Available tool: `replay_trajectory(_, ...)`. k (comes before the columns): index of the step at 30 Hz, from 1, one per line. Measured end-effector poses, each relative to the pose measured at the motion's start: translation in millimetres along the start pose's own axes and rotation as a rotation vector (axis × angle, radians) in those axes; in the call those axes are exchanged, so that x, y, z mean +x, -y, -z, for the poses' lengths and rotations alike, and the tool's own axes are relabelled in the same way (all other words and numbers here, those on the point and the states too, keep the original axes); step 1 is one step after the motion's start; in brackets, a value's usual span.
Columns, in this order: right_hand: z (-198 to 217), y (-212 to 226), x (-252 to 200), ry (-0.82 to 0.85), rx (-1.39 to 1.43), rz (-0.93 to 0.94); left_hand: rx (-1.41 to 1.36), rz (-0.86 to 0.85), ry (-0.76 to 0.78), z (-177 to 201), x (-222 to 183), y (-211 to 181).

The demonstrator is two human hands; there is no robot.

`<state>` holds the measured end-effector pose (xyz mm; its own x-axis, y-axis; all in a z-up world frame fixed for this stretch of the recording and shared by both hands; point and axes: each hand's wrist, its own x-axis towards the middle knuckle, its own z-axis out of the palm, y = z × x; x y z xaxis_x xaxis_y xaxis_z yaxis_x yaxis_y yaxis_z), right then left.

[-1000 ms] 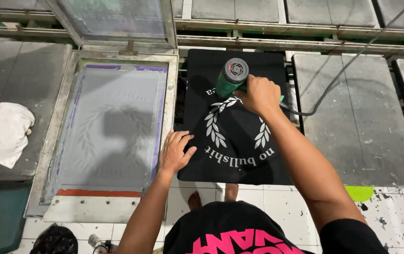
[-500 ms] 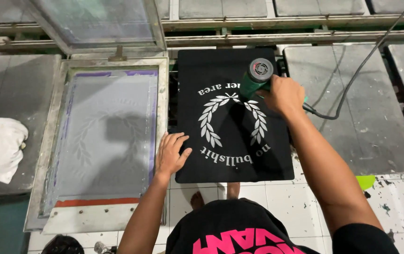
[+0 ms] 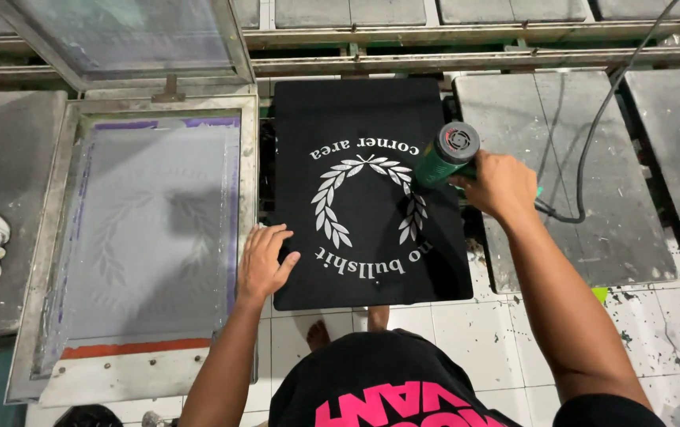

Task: Drying screen-printed ink on a t-shirt using a handheld heat gun at a printing station.

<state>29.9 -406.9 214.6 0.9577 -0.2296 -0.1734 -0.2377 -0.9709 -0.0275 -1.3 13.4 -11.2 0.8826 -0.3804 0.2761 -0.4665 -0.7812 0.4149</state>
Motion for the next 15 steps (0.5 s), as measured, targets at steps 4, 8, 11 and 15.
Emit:
replay_trajectory(4, -16.5, -9.6, 15.0, -0.044, -0.021, 0.019, -0.023, -0.007, -0.012, 2.1, 1.9, -2.2)
replay_trajectory(8, -20.0, 3.4, 25.8, -0.123, 0.003, 0.085, 0.016, -0.019, -0.037, -2.1, 0.3, 0.0)
replay_trajectory(11, -23.5, 12.8, 31.7, -0.156, 0.057, 0.120, 0.022, -0.018, -0.046, -3.1, 0.2, 0.7)
replay_trajectory(15, -10.4, 22.2, 13.9, -0.161, 0.049, 0.129, -0.012, -0.012, -0.013, 3.6, 1.0, -6.1)
